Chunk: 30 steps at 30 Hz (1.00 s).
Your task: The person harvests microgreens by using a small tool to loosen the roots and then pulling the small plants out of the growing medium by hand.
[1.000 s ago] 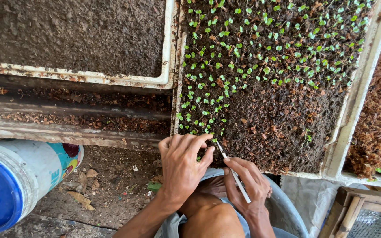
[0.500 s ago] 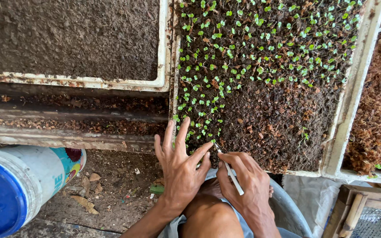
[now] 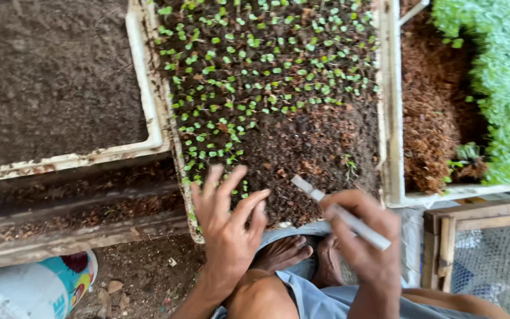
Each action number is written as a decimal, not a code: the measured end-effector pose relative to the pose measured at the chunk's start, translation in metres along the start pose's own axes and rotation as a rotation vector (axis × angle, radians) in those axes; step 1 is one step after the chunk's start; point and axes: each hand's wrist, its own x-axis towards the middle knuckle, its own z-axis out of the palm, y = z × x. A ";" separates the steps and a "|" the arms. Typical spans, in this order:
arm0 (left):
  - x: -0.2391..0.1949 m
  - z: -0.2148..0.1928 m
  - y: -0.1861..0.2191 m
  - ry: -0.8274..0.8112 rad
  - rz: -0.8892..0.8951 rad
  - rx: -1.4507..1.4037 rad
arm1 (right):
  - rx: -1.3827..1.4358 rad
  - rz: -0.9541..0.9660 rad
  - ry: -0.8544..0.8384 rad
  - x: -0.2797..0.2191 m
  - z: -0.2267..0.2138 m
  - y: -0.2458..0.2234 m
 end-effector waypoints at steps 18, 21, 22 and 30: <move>0.073 0.127 0.048 -0.366 0.485 0.183 | 0.463 -0.035 0.462 0.049 -0.049 0.056; 0.072 0.127 0.054 -0.370 0.489 0.245 | 0.636 -0.037 0.528 0.050 -0.040 0.062; 0.072 0.125 0.056 -0.363 0.474 0.257 | 0.643 -0.042 0.510 0.052 -0.040 0.060; 0.070 0.117 0.058 -0.318 0.510 0.280 | 1.002 0.006 0.610 0.054 -0.025 0.065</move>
